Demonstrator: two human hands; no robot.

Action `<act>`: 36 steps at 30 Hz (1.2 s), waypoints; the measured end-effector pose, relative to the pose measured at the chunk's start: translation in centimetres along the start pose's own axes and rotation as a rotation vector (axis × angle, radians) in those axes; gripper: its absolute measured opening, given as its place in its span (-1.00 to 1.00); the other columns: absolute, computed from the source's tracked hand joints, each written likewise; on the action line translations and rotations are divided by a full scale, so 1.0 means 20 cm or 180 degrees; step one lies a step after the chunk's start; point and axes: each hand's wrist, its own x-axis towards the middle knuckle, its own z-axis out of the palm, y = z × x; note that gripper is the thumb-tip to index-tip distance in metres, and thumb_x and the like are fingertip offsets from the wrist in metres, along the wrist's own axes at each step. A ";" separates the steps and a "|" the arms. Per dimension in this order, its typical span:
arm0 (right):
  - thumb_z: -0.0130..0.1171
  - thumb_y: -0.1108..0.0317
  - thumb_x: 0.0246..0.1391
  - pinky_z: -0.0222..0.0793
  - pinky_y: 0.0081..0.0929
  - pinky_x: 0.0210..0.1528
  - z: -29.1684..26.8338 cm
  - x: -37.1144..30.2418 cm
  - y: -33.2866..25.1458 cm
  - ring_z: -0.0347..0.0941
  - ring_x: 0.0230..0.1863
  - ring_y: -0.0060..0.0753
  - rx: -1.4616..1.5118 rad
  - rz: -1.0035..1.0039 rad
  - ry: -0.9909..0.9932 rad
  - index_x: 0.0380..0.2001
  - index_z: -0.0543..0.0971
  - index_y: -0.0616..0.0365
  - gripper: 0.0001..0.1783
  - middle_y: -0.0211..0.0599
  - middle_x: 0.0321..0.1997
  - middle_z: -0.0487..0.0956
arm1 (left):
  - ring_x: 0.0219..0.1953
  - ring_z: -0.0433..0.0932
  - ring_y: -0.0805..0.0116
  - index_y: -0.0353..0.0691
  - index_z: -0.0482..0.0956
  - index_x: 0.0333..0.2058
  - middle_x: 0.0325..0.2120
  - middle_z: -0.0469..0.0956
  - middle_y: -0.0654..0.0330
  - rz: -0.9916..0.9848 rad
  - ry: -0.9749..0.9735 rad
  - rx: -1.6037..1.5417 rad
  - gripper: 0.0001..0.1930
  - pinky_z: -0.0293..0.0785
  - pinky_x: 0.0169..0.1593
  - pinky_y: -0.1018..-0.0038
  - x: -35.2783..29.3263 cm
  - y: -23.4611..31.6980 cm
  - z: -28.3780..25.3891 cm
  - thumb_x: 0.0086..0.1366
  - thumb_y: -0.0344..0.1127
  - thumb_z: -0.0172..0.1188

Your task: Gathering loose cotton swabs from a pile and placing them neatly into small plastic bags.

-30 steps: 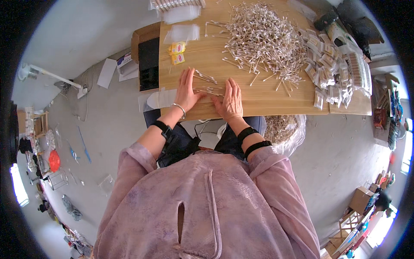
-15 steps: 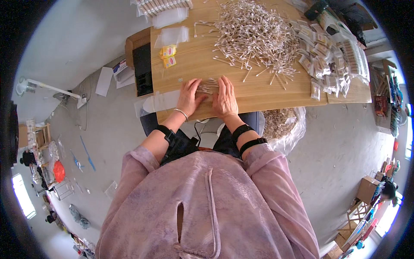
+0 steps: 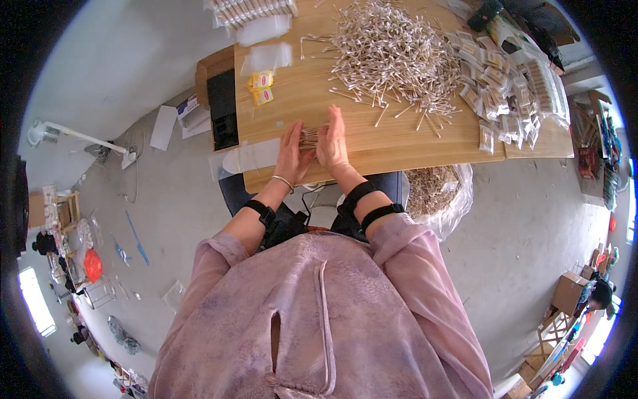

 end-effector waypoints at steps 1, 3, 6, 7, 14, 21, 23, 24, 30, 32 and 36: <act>-0.14 0.46 0.17 -0.05 -0.18 0.37 0.02 0.00 -0.02 0.01 0.36 0.18 0.0003 -0.0006 -0.0001 0.21 0.13 0.31 -0.48 0.14 0.31 0.16 | 0.19 0.19 -0.13 -0.33 0.14 0.21 0.17 0.22 -0.11 0.0002 0.0006 0.0003 -0.17 0.17 0.25 0.17 0.00 0.00 0.01 -0.02 -0.36 0.36; -0.14 0.45 0.19 -0.07 -0.21 0.38 0.06 0.00 -0.03 -0.01 0.38 0.13 0.0110 -0.0228 -0.0079 0.22 0.14 0.26 -0.48 0.13 0.32 0.16 | 0.21 0.18 -0.13 -0.35 0.12 0.22 0.18 0.20 -0.11 0.0083 -0.0008 0.0046 -0.16 0.17 0.26 0.18 0.00 -0.01 0.02 -0.05 -0.41 0.36; -0.07 0.57 0.09 -0.07 -0.11 0.38 -0.01 0.02 -0.03 -0.01 0.37 0.17 0.0027 -0.0239 0.0093 0.19 0.17 0.27 -0.45 0.13 0.31 0.15 | 0.27 0.11 -0.11 -0.33 0.09 0.24 0.23 0.15 -0.10 0.0156 0.0004 0.0250 -0.17 0.07 0.30 0.14 -0.01 -0.02 0.02 0.03 -0.32 0.32; -0.07 0.56 0.10 -0.07 -0.11 0.38 -0.05 0.03 -0.02 -0.01 0.37 0.17 -0.0042 -0.0210 0.0206 0.19 0.17 0.27 -0.46 0.12 0.31 0.15 | 0.27 0.11 -0.11 -0.33 0.09 0.24 0.23 0.15 -0.10 0.0142 0.0013 0.0256 -0.17 0.07 0.30 0.14 -0.04 -0.02 0.01 0.03 -0.32 0.32; -0.06 0.46 0.13 0.00 -0.13 0.36 -0.29 -0.04 0.07 0.03 0.36 0.12 -0.1122 -0.0612 -0.0215 0.16 0.20 0.30 -0.49 0.06 0.30 0.19 | 0.40 -0.13 0.08 -0.27 -0.05 0.32 0.35 -0.07 0.01 -0.0027 -0.1018 0.1940 -0.11 -0.26 0.39 0.10 -0.01 0.12 0.00 0.19 0.14 0.08; -0.05 0.39 0.12 0.03 -0.17 0.35 -0.26 -0.02 0.04 0.07 0.34 0.07 -0.1258 -0.0525 -0.0409 0.14 0.24 0.28 -0.50 0.04 0.27 0.24 | 0.42 -0.27 0.12 -0.22 -0.19 0.34 0.38 -0.21 0.03 -0.0106 -0.1409 0.2315 -0.02 -0.40 0.39 0.05 0.28 0.07 -0.01 0.19 0.31 -0.01; -0.05 0.40 0.11 0.05 -0.16 0.34 -0.26 -0.02 0.04 0.09 0.33 0.08 -0.1164 -0.0534 -0.0384 0.15 0.24 0.27 -0.50 0.05 0.27 0.25 | 0.42 -0.28 0.11 -0.14 -0.19 0.35 0.38 -0.21 0.03 -0.0072 -0.1383 0.2335 -0.03 -0.40 0.38 0.03 0.26 0.06 0.00 0.18 0.32 0.00; -0.05 0.40 0.11 0.05 -0.16 0.34 -0.26 -0.02 0.04 0.09 0.32 0.08 -0.1209 -0.0542 -0.0369 0.14 0.25 0.26 -0.50 0.04 0.26 0.26 | 0.42 -0.29 0.12 -0.09 -0.17 0.36 0.38 -0.21 0.05 -0.0026 -0.1494 0.2488 -0.03 -0.42 0.39 0.05 0.23 0.08 0.01 0.16 0.34 -0.01; -0.06 0.36 0.14 0.05 -0.16 0.34 -0.27 -0.02 0.05 0.08 0.33 0.06 -0.1208 -0.0563 -0.0350 0.13 0.26 0.27 -0.52 0.04 0.24 0.27 | 0.41 -0.25 0.06 0.01 -0.06 0.35 0.37 -0.17 0.02 0.0108 -0.1565 0.2374 -0.08 -0.38 0.38 0.05 0.00 0.16 0.01 0.13 0.33 0.03; -0.06 0.37 0.14 0.05 -0.16 0.34 -0.27 -0.02 0.05 0.09 0.32 0.07 -0.1167 -0.0538 -0.0359 0.12 0.27 0.27 -0.53 0.04 0.24 0.27 | 0.41 -0.22 0.04 -0.01 -0.03 0.34 0.36 -0.14 0.00 0.0204 -0.1391 0.2319 -0.08 -0.36 0.38 0.04 -0.02 0.13 0.01 0.12 0.32 0.05; -0.07 0.41 0.14 0.07 -0.15 0.32 -0.26 -0.02 0.05 0.12 0.30 0.09 -0.1081 -0.0559 -0.0282 0.13 0.26 0.28 -0.53 0.07 0.24 0.27 | 0.37 -0.11 0.00 -0.14 0.00 0.31 0.31 -0.01 -0.01 0.0113 -0.0824 0.1538 -0.02 -0.23 0.38 0.03 0.00 0.08 -0.04 0.02 0.13 0.28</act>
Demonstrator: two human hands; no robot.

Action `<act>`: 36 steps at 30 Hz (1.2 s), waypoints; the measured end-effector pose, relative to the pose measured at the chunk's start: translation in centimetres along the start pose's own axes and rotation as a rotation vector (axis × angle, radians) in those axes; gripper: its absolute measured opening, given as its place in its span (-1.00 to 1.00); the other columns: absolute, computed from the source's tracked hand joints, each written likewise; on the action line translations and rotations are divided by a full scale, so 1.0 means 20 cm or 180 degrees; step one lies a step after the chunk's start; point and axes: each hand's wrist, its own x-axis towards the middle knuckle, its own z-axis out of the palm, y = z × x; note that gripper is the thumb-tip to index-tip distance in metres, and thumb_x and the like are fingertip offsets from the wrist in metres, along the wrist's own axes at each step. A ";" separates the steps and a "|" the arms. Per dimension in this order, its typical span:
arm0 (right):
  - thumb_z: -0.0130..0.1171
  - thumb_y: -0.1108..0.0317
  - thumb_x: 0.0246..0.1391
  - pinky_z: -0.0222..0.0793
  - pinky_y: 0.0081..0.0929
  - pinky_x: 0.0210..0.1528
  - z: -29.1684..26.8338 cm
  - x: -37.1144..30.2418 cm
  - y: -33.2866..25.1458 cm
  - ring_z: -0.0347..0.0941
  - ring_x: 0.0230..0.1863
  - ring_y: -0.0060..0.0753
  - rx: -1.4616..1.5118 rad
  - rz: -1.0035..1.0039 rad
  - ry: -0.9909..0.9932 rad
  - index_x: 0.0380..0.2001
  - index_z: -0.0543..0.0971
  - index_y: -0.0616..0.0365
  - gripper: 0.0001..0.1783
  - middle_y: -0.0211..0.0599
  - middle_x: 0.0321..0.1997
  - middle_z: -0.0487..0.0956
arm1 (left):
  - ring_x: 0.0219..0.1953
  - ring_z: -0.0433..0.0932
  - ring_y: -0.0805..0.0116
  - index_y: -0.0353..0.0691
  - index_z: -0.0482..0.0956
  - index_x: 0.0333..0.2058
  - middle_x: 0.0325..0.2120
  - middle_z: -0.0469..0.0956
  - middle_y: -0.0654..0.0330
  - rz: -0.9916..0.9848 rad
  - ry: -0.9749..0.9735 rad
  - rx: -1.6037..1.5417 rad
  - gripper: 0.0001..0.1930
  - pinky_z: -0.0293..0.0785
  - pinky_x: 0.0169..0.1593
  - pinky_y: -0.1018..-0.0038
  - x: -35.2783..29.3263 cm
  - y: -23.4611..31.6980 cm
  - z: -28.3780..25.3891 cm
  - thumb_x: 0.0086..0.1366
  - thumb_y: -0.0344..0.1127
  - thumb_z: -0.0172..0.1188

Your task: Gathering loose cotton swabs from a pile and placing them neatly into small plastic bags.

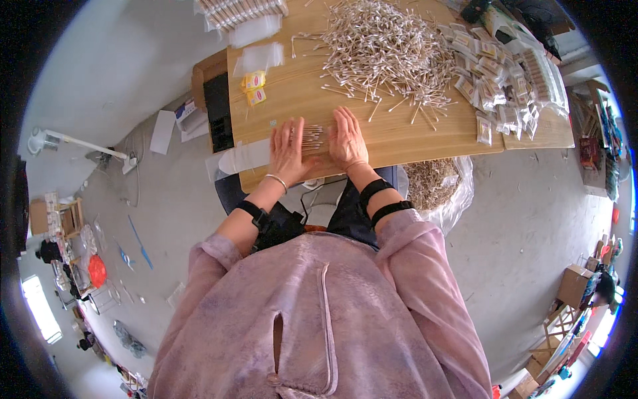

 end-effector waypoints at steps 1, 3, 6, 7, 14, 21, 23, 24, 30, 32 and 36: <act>-0.07 0.43 0.14 0.08 -0.14 0.32 0.01 0.00 0.00 0.14 0.29 0.10 0.0057 0.0069 0.0032 0.13 0.26 0.29 -0.53 0.08 0.23 0.27 | 0.36 -0.07 0.00 -0.20 0.02 0.30 0.30 0.02 -0.01 -0.0067 0.0400 -0.0314 0.01 -0.18 0.37 0.05 0.00 -0.02 -0.01 -0.03 0.07 0.35; -0.08 0.46 0.13 0.08 -0.15 0.31 0.04 0.02 0.01 0.14 0.28 0.12 0.0281 0.0231 0.0246 0.13 0.25 0.29 -0.53 0.09 0.23 0.28 | 0.35 -0.04 -0.01 -0.24 0.03 0.29 0.28 0.06 -0.01 -0.0157 0.0403 -0.0492 0.02 -0.12 0.37 0.09 0.01 -0.07 -0.01 -0.06 0.01 0.39; -0.10 0.48 0.14 0.10 -0.17 0.30 0.13 0.04 -0.03 0.16 0.27 0.13 0.0831 0.0517 0.0414 0.14 0.24 0.29 -0.54 0.11 0.23 0.28 | 0.31 0.03 -0.04 -0.31 0.05 0.26 0.24 0.12 -0.03 -0.0051 0.0423 -0.0681 0.01 -0.03 0.35 0.14 0.00 -0.11 0.03 -0.09 -0.04 0.42; -0.11 0.48 0.14 0.11 -0.19 0.29 0.17 0.05 -0.07 0.17 0.27 0.14 0.1153 0.0636 0.0379 0.14 0.24 0.29 -0.54 0.13 0.23 0.27 | 0.28 0.07 -0.06 -0.32 0.07 0.24 0.22 0.14 -0.05 0.0153 0.0445 -0.0690 -0.01 0.00 0.35 0.15 0.00 -0.12 0.04 -0.08 -0.04 0.41; -0.12 0.37 0.22 0.07 -0.20 0.31 0.29 0.10 -0.20 0.14 0.30 0.11 0.1776 0.0694 0.0051 0.16 0.24 0.23 -0.55 0.12 0.22 0.29 | 0.21 0.16 -0.11 -0.35 0.12 0.21 0.13 0.23 -0.11 0.0029 0.0576 -0.1105 -0.16 0.07 0.31 0.15 -0.04 -0.12 0.09 0.04 -0.12 0.34; -0.02 0.24 0.19 -0.14 -0.15 0.41 0.16 0.08 -0.16 -0.06 0.42 -0.01 -0.0137 -0.0574 -0.0710 0.25 0.17 0.22 -0.40 -0.01 0.34 0.17 | 0.21 0.25 0.17 -0.39 0.12 0.24 0.16 0.28 -0.04 -0.1190 0.1674 -0.3903 -0.45 0.11 0.26 0.36 -0.09 -0.07 0.13 0.41 -0.17 -0.08; -0.02 0.16 0.18 -0.19 -0.16 0.42 0.17 0.05 -0.21 -0.09 0.43 -0.03 -0.0538 -0.0788 -0.0943 0.26 0.16 0.23 -0.35 -0.03 0.36 0.14 | 0.22 0.25 0.22 -0.39 0.14 0.24 0.18 0.27 -0.02 -0.1551 0.1444 -0.4232 -0.46 0.11 0.25 0.38 -0.08 -0.05 0.14 0.44 -0.12 -0.15; -0.02 0.08 0.17 -0.24 -0.17 0.43 0.16 0.04 -0.23 -0.13 0.45 -0.04 -0.0929 -0.0997 -0.1161 0.28 0.14 0.25 -0.30 -0.06 0.39 0.10 | 0.23 0.24 0.21 -0.39 0.16 0.23 0.18 0.28 -0.03 -0.1268 0.1830 -0.3883 -0.43 0.11 0.26 0.39 -0.06 -0.05 0.14 0.44 -0.05 -0.19; -0.07 -0.08 0.15 -0.27 -0.12 0.43 0.16 -0.09 -0.26 -0.14 0.45 -0.04 -0.1295 -0.0988 -0.1207 0.25 0.18 0.28 -0.23 -0.08 0.40 0.07 | 0.23 0.23 0.23 -0.39 0.18 0.23 0.19 0.28 -0.02 -0.1005 0.2110 -0.3673 -0.35 0.10 0.26 0.41 -0.04 -0.06 0.15 0.43 0.09 -0.25; -0.05 -0.02 0.16 -0.26 -0.10 0.43 0.17 -0.08 -0.27 -0.14 0.44 -0.02 -0.1213 -0.0925 -0.1185 0.25 0.19 0.28 -0.27 -0.07 0.39 0.08 | 0.23 0.23 0.23 -0.39 0.18 0.23 0.19 0.28 -0.02 -0.1012 0.2045 -0.3741 -0.33 0.09 0.26 0.41 -0.04 -0.07 0.15 0.43 0.12 -0.26; -0.04 0.24 0.15 -0.19 -0.08 0.41 0.20 -0.04 -0.23 -0.09 0.41 0.08 -0.0368 -0.0279 -0.0854 0.22 0.20 0.27 -0.40 0.03 0.36 0.10 | 0.24 0.23 0.24 -0.39 0.19 0.22 0.20 0.28 -0.01 -0.1000 0.1953 -0.3820 -0.31 0.08 0.27 0.41 -0.04 -0.07 0.14 0.42 0.15 -0.26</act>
